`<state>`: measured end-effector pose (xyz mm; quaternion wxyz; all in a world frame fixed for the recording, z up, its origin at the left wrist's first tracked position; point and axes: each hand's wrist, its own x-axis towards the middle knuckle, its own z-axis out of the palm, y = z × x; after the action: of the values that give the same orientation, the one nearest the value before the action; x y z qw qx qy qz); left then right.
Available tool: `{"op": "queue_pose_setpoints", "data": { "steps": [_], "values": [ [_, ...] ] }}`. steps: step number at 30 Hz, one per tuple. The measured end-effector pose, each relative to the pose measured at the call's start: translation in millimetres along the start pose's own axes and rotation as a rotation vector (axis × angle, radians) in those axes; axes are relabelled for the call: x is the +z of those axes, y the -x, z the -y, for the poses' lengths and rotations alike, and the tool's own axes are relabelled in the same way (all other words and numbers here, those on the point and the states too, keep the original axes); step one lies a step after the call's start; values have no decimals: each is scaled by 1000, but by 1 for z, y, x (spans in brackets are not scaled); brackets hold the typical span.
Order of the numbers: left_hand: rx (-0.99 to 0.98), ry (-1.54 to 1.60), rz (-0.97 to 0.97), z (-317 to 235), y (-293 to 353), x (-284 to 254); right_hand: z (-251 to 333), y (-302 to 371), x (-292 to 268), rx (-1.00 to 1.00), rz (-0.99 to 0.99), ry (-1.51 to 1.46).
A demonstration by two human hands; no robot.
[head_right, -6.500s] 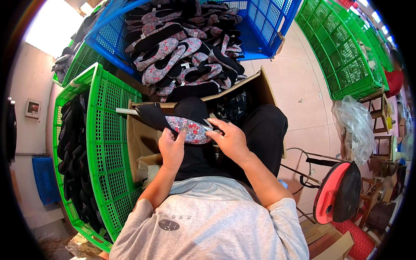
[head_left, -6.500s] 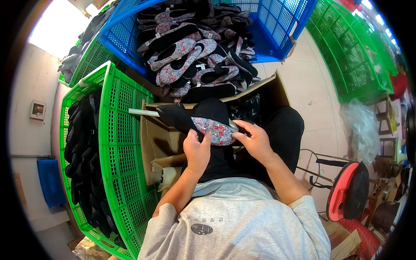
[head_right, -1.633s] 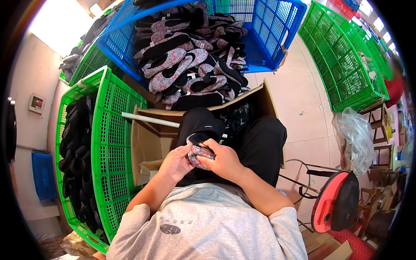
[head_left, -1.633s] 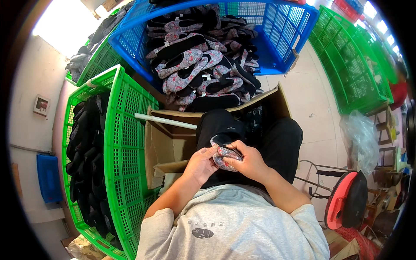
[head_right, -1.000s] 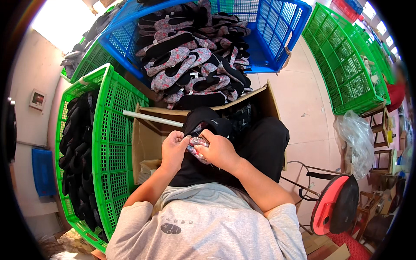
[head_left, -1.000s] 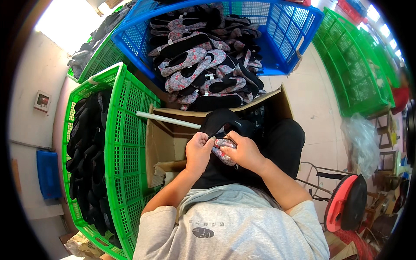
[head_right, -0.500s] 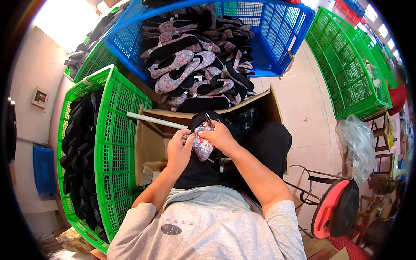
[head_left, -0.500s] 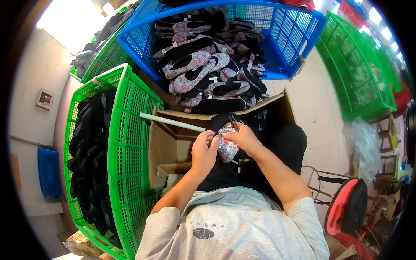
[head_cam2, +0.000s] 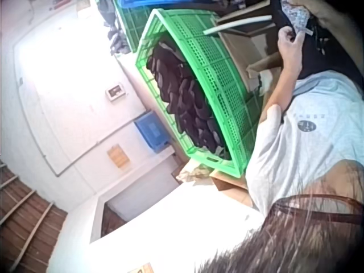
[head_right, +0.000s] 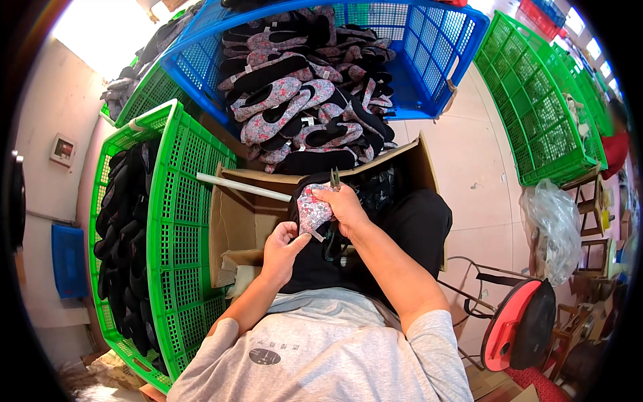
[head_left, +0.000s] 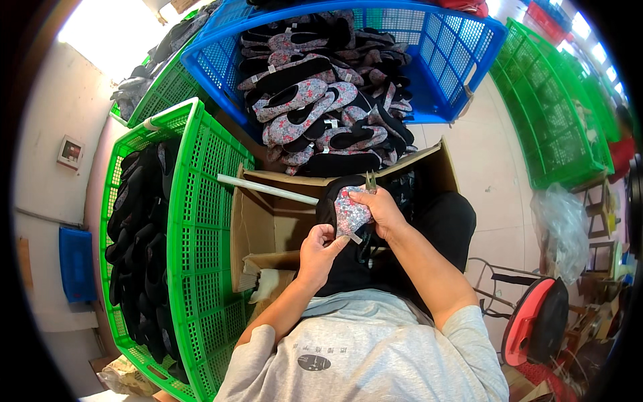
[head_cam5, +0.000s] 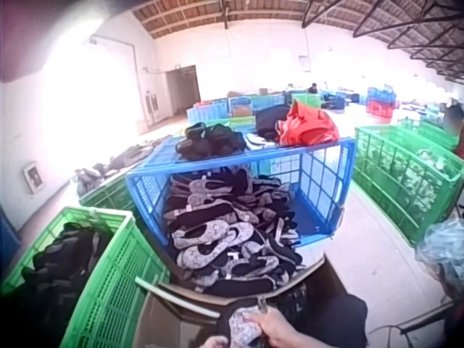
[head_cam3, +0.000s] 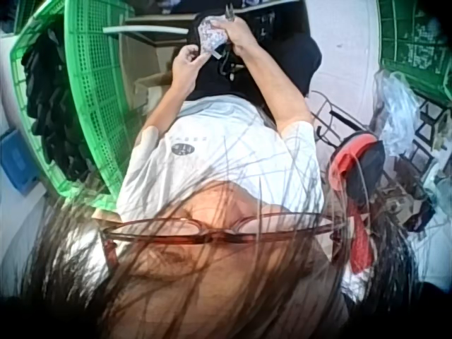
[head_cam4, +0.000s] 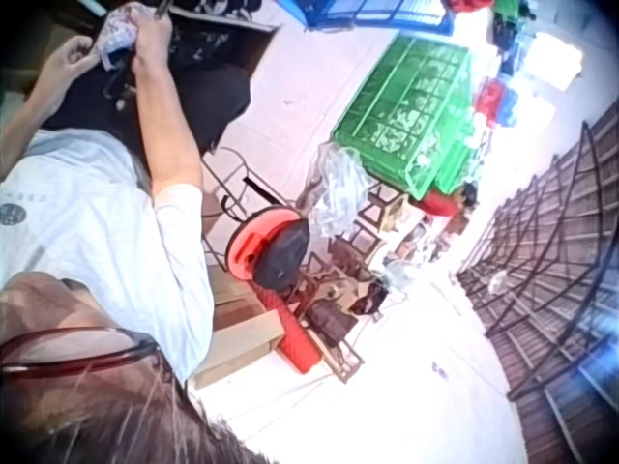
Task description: The person sits on the floor and assembles floral-patterned slippers by hand. They pick up a slipper from a blue crate, attach a black strap to the sole, and place the finished item into a green crate. The process is repeated for multiple units.
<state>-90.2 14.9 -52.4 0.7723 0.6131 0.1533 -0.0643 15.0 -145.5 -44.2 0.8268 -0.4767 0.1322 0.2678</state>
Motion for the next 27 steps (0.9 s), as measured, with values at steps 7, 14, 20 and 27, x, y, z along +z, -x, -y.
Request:
{"op": "queue_pose_setpoints", "data": {
  "steps": [7,14,20,27],
  "values": [
    [-105,171,-77,-10,12,15,-3,6,7,-63,-57,31],
    [-136,211,-131,-25,19,26,-17,9,11,-201,-82,4],
    [-117,129,-180,-34,10,29,-41,4,13,-452,-282,338],
    [108,-205,-178,-21,-10,16,-48,9,26,-607,-434,556]
  ]
}}
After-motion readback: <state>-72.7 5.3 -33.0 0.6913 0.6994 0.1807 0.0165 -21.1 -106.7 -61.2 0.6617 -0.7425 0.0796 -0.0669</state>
